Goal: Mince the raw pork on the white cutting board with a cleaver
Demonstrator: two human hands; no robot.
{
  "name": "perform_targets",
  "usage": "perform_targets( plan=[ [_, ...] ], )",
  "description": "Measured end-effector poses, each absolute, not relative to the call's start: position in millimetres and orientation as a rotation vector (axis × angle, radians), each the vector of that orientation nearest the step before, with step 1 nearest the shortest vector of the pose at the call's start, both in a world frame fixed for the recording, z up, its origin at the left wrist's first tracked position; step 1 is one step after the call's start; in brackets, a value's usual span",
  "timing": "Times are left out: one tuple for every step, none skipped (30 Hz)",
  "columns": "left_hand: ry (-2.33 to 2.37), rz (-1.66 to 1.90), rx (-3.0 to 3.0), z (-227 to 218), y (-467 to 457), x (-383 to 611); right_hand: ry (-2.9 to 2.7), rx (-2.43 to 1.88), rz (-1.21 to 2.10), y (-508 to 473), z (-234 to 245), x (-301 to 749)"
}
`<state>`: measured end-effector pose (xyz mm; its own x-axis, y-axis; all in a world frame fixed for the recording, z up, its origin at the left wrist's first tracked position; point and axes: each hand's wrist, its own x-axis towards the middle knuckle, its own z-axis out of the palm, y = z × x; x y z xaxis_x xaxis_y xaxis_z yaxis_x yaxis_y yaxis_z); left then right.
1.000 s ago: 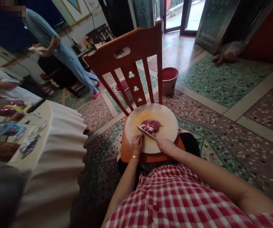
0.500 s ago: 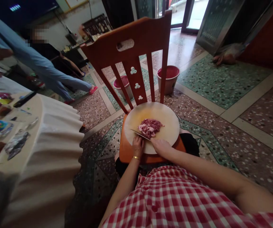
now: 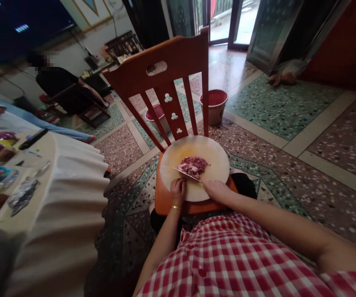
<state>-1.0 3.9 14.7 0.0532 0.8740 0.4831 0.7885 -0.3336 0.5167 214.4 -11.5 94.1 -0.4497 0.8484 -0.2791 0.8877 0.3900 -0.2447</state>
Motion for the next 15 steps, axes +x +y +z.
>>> perform_targets(
  plan=[
    [1.729,1.136,2.212,13.9,3.9,-1.4,2.534,1.577,-0.55,-12.4,95.9,211.0],
    [1.729,1.12,2.231,12.7,4.0,-2.2,2.542,1.567,-0.553,-13.2,97.8,206.1],
    [1.742,1.101,2.248,11.1,4.3,-3.1,2.55,1.556,-0.558,-13.5,99.4,200.1],
    [1.753,1.08,2.267,9.5,4.6,-4.1,2.554,1.549,-0.565,-13.0,100.8,193.5],
    [1.761,1.058,2.287,8.1,5.1,-5.0,2.556,1.544,-0.572,-11.5,102.0,186.6],
    [1.764,1.039,2.305,6.9,5.9,-5.8,2.556,1.54,-0.582,-8.8,102.9,179.8],
    [1.759,1.025,2.321,6.0,7.0,-6.4,2.552,1.538,-0.593,-5.1,103.7,173.4],
    [1.752,1.016,2.33,5.5,8.6,-6.5,2.549,1.537,-0.602,-0.8,104.3,167.7],
    [1.746,1.013,2.33,5.5,10.5,-6.3,2.549,1.537,-0.608,3.6,104.8,163.1],
    [1.745,1.014,2.319,6.0,12.4,-5.6,2.559,1.533,-0.611,7.6,105.6,159.5],
    [1.749,1.018,2.301,7.3,13.9,-4.5,2.576,1.529,-0.604,10.6,106.6,156.7],
    [1.757,1.017,2.278,9.6,14.0,-3.2,2.599,1.524,-0.597,12.7,108.2,153.7],
    [1.775,1.012,2.249,12.9,12.2,-1.8,2.624,1.518,-0.598,14.2,110.4,149.4],
    [1.801,0.995,2.218,16.9,8.1,-0.4,2.655,1.503,-0.606,16.1,113.3,142.4],
    [1.836,0.963,2.177,21.0,1.9,1.0,2.698,1.47,-0.617,19.6,117.0,131.3]
  ],
)
